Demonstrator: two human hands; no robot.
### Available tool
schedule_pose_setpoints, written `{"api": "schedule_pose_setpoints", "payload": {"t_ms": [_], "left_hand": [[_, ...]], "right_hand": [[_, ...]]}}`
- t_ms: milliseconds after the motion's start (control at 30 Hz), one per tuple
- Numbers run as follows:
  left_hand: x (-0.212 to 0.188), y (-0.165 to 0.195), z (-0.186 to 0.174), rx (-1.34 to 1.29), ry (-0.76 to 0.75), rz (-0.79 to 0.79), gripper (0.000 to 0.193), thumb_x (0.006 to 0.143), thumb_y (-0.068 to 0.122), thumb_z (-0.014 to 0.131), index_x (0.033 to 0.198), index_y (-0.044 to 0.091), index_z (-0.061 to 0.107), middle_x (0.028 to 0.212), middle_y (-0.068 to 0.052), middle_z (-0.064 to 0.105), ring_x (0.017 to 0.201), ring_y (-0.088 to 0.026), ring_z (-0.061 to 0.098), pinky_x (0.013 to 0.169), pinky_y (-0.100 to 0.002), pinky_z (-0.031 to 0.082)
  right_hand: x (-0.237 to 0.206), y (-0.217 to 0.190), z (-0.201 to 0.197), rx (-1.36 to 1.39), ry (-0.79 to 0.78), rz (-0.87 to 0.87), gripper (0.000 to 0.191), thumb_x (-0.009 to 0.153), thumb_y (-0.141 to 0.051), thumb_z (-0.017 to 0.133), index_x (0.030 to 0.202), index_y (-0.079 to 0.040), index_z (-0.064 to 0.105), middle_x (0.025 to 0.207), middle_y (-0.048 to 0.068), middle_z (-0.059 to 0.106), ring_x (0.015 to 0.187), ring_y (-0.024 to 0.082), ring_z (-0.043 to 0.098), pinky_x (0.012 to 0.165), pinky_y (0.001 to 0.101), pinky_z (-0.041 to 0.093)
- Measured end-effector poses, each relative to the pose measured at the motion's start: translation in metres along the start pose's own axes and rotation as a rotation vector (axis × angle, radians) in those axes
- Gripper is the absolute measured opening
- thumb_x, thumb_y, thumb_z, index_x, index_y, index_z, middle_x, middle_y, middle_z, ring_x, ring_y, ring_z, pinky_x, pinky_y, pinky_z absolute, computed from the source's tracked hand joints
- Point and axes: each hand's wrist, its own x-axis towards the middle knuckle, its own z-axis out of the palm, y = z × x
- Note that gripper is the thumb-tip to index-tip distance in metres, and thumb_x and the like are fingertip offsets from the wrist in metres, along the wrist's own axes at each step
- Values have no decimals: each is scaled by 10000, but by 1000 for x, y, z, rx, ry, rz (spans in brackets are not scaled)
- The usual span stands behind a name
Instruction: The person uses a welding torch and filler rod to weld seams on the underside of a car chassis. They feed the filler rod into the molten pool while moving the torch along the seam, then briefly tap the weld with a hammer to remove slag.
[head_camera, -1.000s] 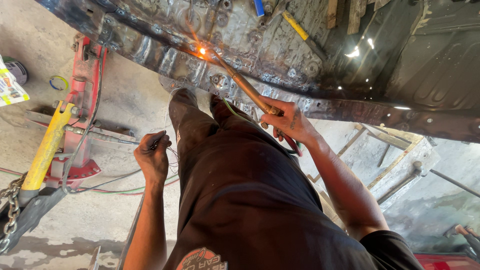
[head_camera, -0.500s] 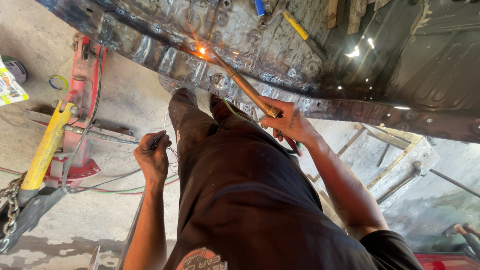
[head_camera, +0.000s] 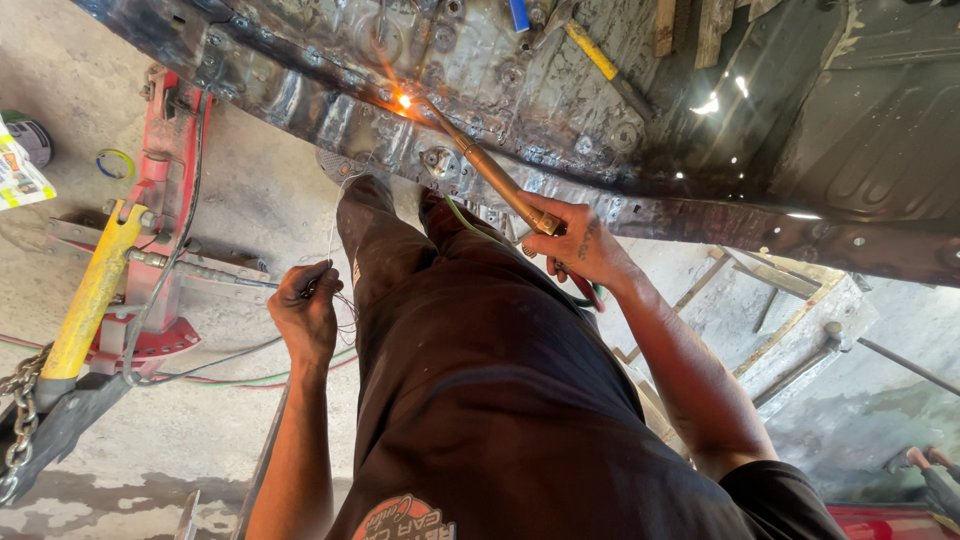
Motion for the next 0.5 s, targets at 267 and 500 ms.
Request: {"api": "schedule_pose_setpoints", "payload": {"t_ms": [267,500], "left_hand": [[1,1,1,5,-5,15,123,946,-40,694,1055,-67,742,943,-115,721,789,-147,687,722,-261,546],[1,-1,1,5,-11,26,119,949,-34,703,1056,-68,740,940,-115,715,787,-146,685,720,-263,552]], "right_hand": [[1,-1,1,-13,6,15,702,860,-90,711,1521,-110,475,764,50,698,495,106,631,400,277,524],[0,-1,0,-6,6,6,705,857,-84,718,1522,-104,487,759,60,696,496,107,629,405,274,521]]}}
